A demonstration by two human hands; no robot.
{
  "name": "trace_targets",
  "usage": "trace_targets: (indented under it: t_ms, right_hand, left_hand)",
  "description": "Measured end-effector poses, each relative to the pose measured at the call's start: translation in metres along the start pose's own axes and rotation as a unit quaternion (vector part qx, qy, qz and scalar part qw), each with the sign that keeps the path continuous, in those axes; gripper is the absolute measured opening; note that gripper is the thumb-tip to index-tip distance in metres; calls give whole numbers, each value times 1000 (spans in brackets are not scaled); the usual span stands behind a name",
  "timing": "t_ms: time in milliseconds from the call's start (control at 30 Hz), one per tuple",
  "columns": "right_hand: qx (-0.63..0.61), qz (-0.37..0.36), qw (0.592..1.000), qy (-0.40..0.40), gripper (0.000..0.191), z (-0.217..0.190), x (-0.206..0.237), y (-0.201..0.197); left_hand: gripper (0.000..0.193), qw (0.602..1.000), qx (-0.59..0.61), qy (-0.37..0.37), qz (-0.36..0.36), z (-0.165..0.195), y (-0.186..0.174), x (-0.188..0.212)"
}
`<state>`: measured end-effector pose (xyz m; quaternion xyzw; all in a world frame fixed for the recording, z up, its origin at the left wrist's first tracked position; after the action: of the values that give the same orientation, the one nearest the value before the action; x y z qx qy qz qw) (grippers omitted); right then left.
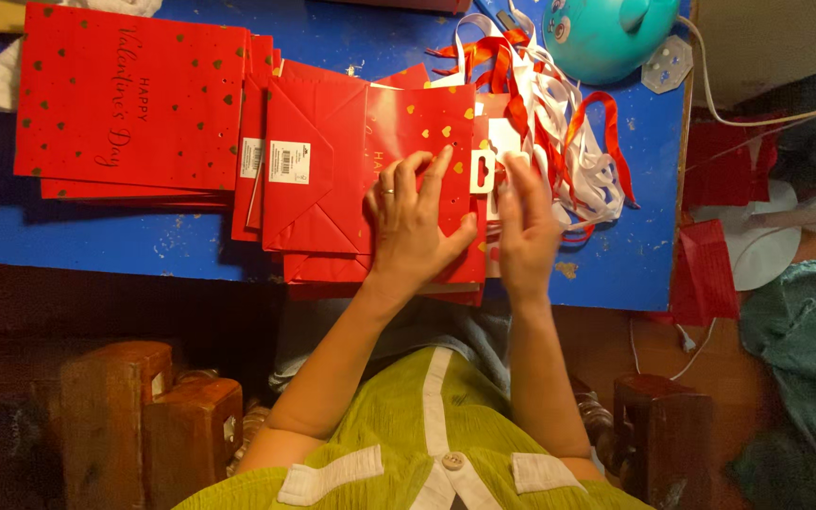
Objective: The person threads red and white ribbon through the punched holes of red Valentine's Day gift bags, ties the ribbon to form handles, and stacks the finished bags on the table. They work through the bags one at a time, pulling the ribbon ends through and securing them.
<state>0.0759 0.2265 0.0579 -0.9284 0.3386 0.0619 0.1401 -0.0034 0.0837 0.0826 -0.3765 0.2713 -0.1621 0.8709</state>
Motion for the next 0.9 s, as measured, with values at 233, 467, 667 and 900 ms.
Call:
trace_targets:
  t_ms: [233,467,667,900]
  right_hand:
    - [242,42,962,-120,14,7,-67,-24]
    - [225,21,959,-173,11,-27,-81,-8]
    - [125,-85,970,-190,14,-79,-25,2]
    - [152,-95,971,-157,10,-80,5,10]
  left_hand:
    - [50,986,163,-24,15,-11,4,3]
    - [46,978,205,-19,18,-16,-1,1]
    - [31,967,255,-6,4,-13,1,1]
    - [24,806,578,-125,-41,-22,21,10]
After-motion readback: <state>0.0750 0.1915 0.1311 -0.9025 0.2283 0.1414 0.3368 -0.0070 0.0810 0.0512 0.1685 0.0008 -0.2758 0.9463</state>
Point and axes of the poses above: each hand's wrist, its own x-axis away from the middle knuckle, its own y-axis out of the palm, z = x × y, the point moved 6 cm from there along -x, towards the middle knuckle, and after that the axes turned 1 degree about -x, right-handed, at the moved point
